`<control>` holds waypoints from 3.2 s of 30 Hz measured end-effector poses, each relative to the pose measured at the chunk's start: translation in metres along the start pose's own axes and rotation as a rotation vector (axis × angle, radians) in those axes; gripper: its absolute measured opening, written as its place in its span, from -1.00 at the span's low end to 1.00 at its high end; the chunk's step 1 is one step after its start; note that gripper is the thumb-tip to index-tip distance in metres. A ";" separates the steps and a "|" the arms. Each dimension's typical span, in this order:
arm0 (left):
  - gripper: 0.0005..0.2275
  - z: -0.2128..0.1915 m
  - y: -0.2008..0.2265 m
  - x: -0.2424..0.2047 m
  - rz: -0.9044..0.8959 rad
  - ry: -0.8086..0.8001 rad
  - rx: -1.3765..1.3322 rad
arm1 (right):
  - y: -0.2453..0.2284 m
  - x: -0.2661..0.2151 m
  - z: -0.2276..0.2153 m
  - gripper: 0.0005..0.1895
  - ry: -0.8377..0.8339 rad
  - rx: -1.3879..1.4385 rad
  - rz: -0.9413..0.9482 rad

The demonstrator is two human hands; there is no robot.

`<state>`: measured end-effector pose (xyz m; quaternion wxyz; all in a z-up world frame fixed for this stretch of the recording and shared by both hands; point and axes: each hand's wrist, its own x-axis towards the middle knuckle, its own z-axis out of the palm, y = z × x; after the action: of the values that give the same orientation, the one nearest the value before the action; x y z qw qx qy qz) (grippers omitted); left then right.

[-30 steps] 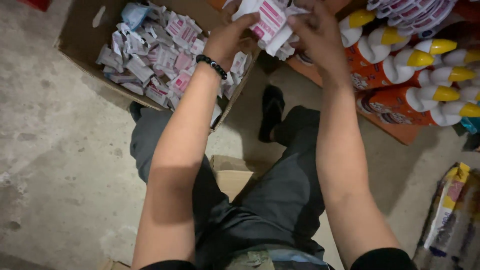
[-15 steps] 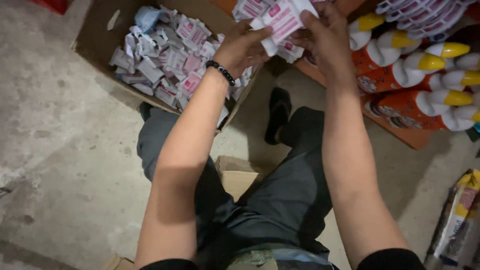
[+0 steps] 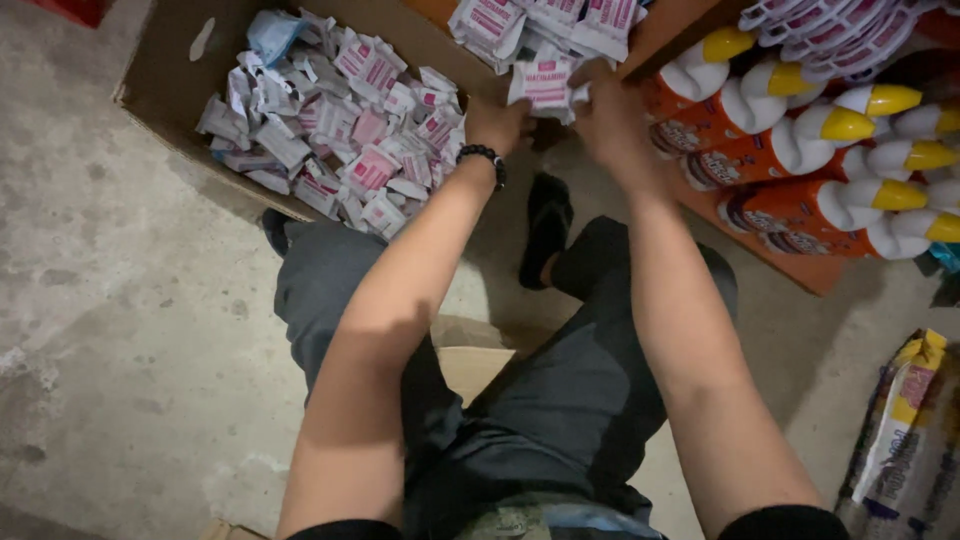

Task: The person sits on the floor and repeatedly picks small white packets with pink labels from a cardboard box, then places them onto a nearby shelf. The action is repeated continuously throughout the clip.

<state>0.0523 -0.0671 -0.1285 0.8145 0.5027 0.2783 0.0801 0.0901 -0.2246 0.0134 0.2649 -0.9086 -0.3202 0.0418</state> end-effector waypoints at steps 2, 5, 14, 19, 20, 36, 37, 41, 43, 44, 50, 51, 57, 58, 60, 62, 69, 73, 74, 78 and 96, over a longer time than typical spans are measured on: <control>-0.68 -0.004 -0.027 0.014 -0.005 0.027 0.090 | 0.011 -0.001 0.008 -0.73 -0.065 -0.052 0.062; -0.69 -0.007 -0.064 0.038 0.222 0.095 0.312 | 0.022 -0.003 0.014 -0.65 -0.161 0.089 0.138; -0.59 0.013 -0.093 0.072 0.431 0.106 0.280 | 0.071 -0.002 0.055 -0.44 -0.106 0.164 0.073; -0.63 0.022 -0.084 0.068 0.421 0.094 0.424 | 0.058 -0.001 0.045 -0.40 -0.082 0.226 0.195; -0.63 0.023 -0.085 0.070 0.418 0.091 0.424 | 0.069 0.001 0.052 -0.40 -0.082 0.225 0.198; -0.36 0.038 -0.051 0.047 0.322 0.058 0.299 | 0.008 0.001 0.036 -0.30 -0.202 -0.381 0.176; -0.35 0.039 -0.040 0.037 0.314 0.078 0.309 | 0.007 0.000 0.038 -0.29 -0.221 -0.382 0.183; -0.30 0.040 -0.044 0.045 0.351 0.095 0.278 | 0.012 0.001 0.040 -0.26 -0.274 -0.406 0.207; -0.29 0.038 -0.056 0.047 0.439 0.089 0.268 | 0.014 -0.004 0.041 -0.38 -0.258 -0.418 0.182; -0.29 0.040 -0.053 0.047 0.439 0.096 0.262 | 0.019 -0.003 0.041 -0.38 -0.262 -0.424 0.175; -0.32 0.034 -0.058 0.056 0.407 0.144 0.239 | 0.005 0.006 0.020 -0.44 -0.230 -0.447 0.087; -0.35 0.030 -0.058 0.061 0.403 0.175 0.257 | -0.009 0.009 0.013 -0.41 -0.277 -0.466 0.104; -0.45 -0.025 0.015 0.024 0.384 0.334 0.245 | -0.071 0.002 0.007 -0.42 -0.307 -0.271 0.040; -0.48 -0.036 0.031 0.020 0.395 0.353 0.223 | -0.077 0.003 0.009 -0.39 -0.292 -0.187 -0.019; -0.48 -0.073 0.023 0.033 0.448 0.395 0.267 | -0.070 0.009 0.036 -0.46 -0.404 -0.254 0.003; -0.48 -0.110 0.012 0.037 0.498 0.441 0.312 | -0.078 0.012 0.055 -0.52 -0.517 -0.324 0.021; -0.55 -0.212 -0.004 -0.001 0.235 0.407 0.775 | -0.084 0.016 0.133 -0.46 -0.604 -0.257 -0.209; -0.61 -0.254 -0.018 -0.017 0.020 0.297 0.901 | -0.100 0.015 0.188 -0.47 -0.764 -0.314 -0.231; -0.61 -0.264 -0.034 -0.011 0.015 0.302 0.897 | -0.101 0.014 0.205 -0.47 -0.771 -0.316 -0.235; -0.71 -0.299 -0.094 0.011 -0.076 0.380 0.991 | -0.096 0.007 0.270 -0.51 -0.857 -0.271 -0.217; -0.35 -0.336 -0.326 0.083 -0.411 0.666 0.314 | -0.023 -0.041 0.469 -0.40 -0.595 0.093 0.172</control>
<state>-0.1071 0.0701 -0.5549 0.5926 0.5015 0.6296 0.0307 -0.0704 -0.0214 -0.3809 0.1965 -0.8671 -0.3034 0.3429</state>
